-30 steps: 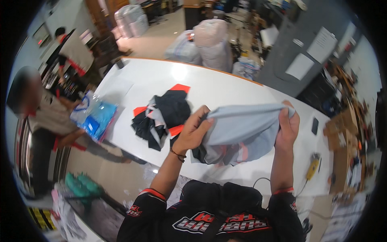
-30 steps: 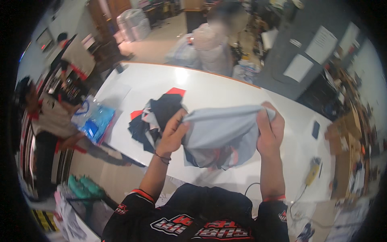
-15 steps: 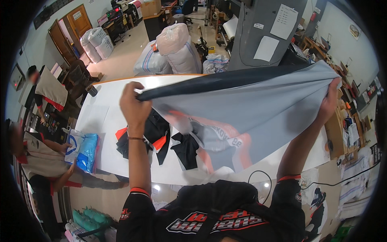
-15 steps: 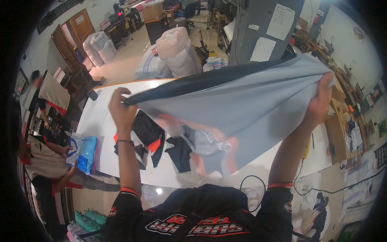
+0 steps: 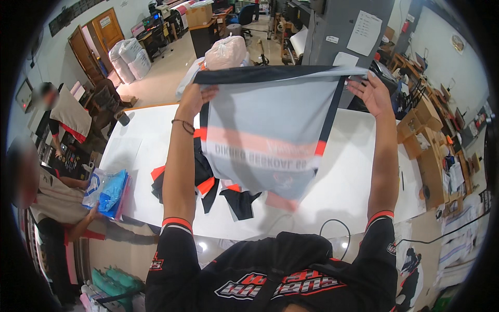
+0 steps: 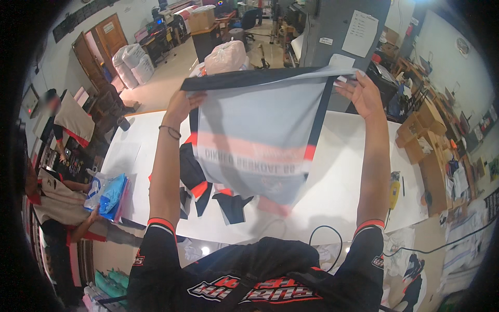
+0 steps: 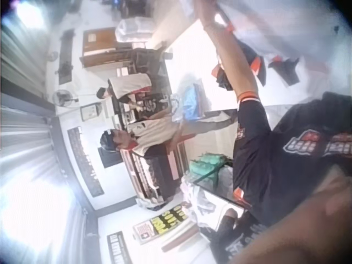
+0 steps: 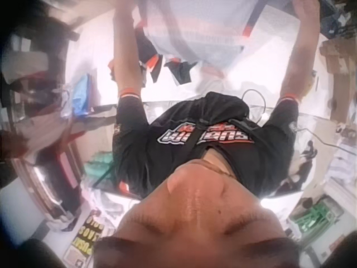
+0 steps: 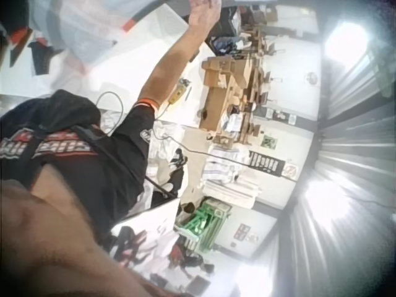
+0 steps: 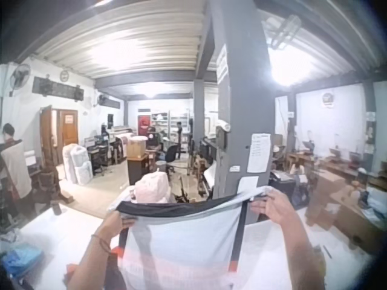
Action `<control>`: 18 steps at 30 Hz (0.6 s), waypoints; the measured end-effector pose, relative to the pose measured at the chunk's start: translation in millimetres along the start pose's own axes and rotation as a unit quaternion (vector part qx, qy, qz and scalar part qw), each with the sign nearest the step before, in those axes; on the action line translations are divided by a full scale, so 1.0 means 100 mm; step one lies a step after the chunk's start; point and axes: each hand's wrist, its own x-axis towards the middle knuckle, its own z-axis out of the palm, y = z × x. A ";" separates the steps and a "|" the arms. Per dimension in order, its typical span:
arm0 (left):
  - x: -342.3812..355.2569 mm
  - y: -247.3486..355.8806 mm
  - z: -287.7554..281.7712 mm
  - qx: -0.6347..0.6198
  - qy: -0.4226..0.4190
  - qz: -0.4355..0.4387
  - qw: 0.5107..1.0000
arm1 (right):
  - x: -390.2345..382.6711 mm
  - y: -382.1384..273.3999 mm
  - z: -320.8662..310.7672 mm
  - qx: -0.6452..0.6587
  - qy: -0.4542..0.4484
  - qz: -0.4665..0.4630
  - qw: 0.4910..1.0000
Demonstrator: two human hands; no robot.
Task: The person uses a yellow electric fabric cutter to cut black and red fabric pieces on a white table. They cut several pieces, flip them over, and continue cutting along the edges. The person then folds the cut fabric pieces and places them on the table.
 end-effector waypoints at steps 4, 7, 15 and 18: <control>0.11 0.47 0.32 -0.091 -0.058 0.169 0.980 | -0.20 -0.47 -0.04 0.071 -0.107 -0.113 0.985; -0.40 0.73 0.58 -0.023 -0.089 0.301 0.949 | -0.74 -0.84 -0.11 0.093 -0.102 -0.172 0.975; -1.44 -0.41 0.34 0.196 -0.075 0.229 0.950 | -2.35 0.00 -1.69 -0.132 0.145 -0.075 0.978; -1.52 -1.27 0.13 0.165 -0.077 0.118 0.976 | -2.63 0.63 -1.47 -0.213 0.164 -0.005 0.963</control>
